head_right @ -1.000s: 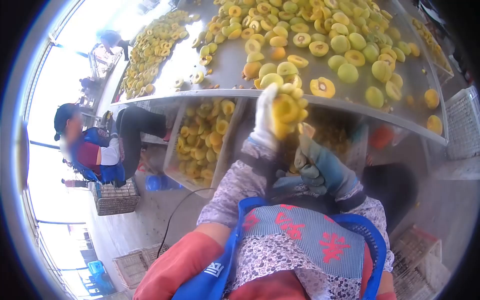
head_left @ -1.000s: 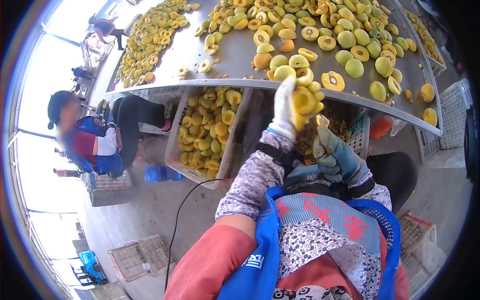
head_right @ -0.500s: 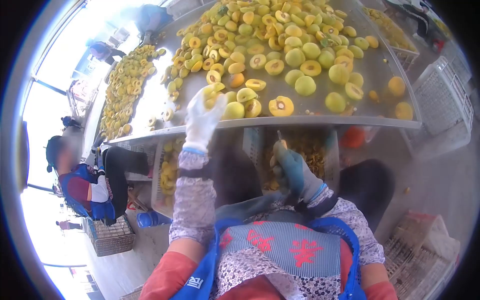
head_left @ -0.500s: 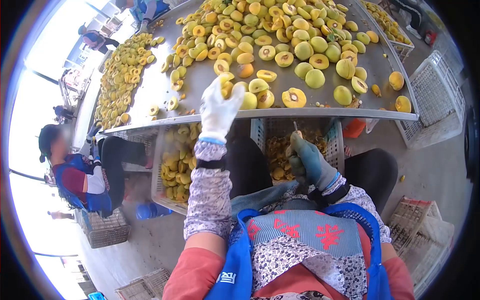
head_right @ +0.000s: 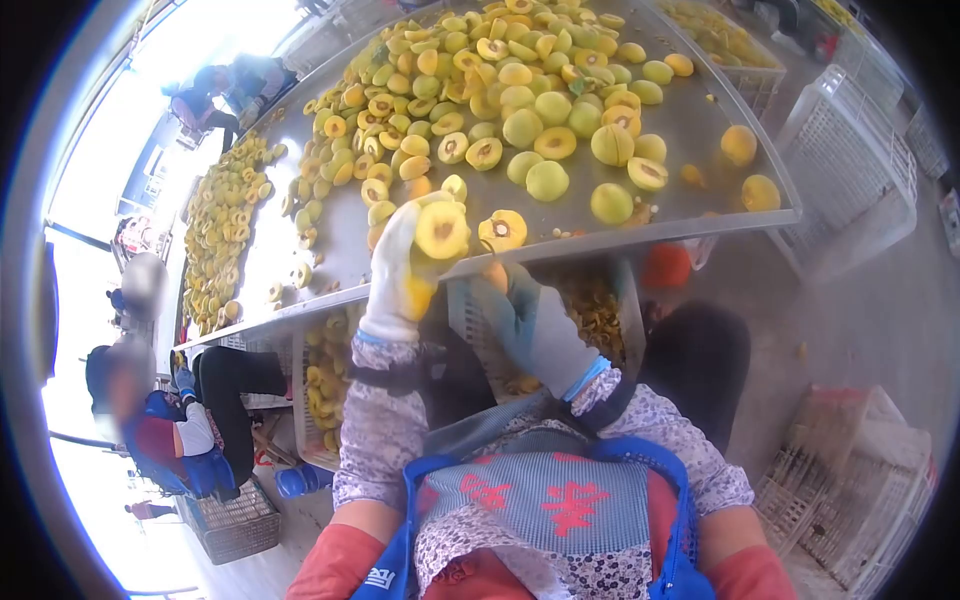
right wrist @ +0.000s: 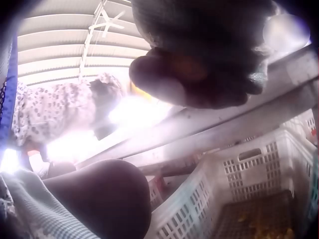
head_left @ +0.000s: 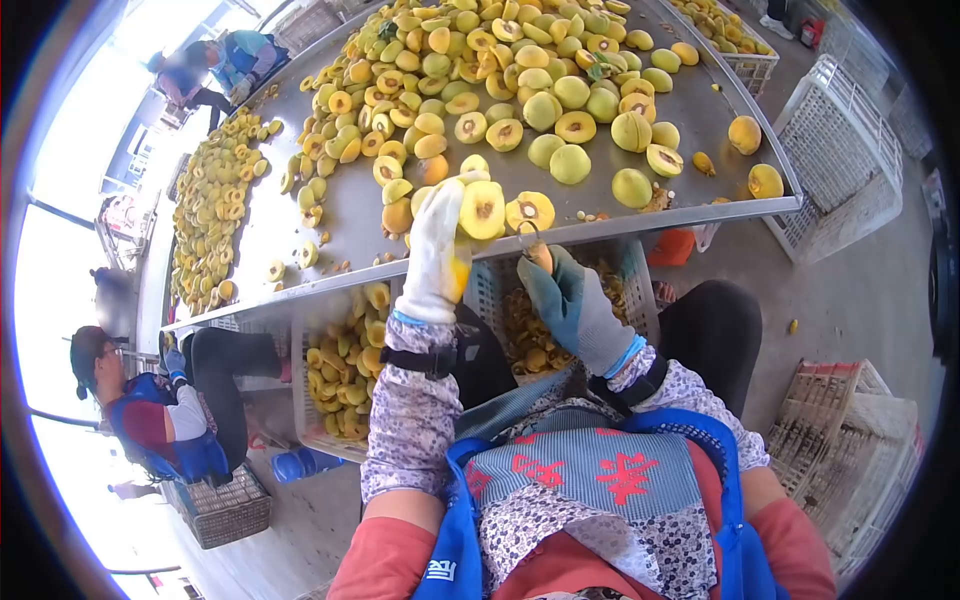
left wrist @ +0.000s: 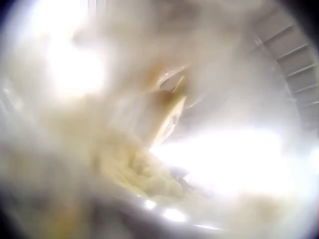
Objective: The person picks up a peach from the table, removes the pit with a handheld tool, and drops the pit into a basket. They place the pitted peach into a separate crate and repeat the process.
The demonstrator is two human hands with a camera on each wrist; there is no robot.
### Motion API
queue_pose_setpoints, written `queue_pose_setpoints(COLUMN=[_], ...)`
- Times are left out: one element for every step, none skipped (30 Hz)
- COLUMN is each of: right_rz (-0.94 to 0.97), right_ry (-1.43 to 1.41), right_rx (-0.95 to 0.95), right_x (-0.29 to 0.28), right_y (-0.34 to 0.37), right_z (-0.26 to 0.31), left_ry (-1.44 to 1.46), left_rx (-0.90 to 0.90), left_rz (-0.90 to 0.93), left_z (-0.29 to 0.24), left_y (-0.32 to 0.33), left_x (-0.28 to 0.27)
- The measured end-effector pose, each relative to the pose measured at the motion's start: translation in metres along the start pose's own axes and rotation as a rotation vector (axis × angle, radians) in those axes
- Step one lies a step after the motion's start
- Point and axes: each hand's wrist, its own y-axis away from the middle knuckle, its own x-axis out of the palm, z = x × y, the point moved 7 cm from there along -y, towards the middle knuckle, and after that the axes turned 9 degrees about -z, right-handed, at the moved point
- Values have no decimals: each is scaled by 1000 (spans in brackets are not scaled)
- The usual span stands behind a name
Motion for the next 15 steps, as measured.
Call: queue_pose_setpoints(right_rz=[-6,-20,-32,-13,-16,27,71,71,62,53,52,67,80,77,98], right_ry=[1,73,145,190,195,244,291,292,308,323,322,343,365,364,422], right_rx=[4,-74,-152,-153,-150,-112,-75,-75,-148,-220,-218,-196,-175,-170,-200], right_x=[1,2,2,1,0,3,4,4,4,4,3,3,3,3,4], right_y=[0,0,0,1,3,4,5,6,8,10,10,11,11,12,14], right_z=[-6,-9,-10,-15,-12,-12,-14,-16,-16,-15,-13,-10,-10,-12,-15], left_ry=[-5,-47,-40,149,338,203,206,314,422,422,97,-225,-222,233,693], left_rx=[-71,-69,-71,-273,-474,-407,-406,-439,-471,-472,-233,9,10,-380,-765], left_rz=[-16,-7,-3,-43,-83,-82,-82,-120,-159,-158,-153,-143,-138,-186,-226], left_z=[-25,-30,-37,-34,-30,-37,-37,-35,-33,-33,-49,-66,-71,-54,-40], left_y=[3,9,13,19,24,23,25,30,33,34,29,26,27,35,48], left_x=[1,4,8,12,18,21,24,25,25,25,19,18,19,21,34])
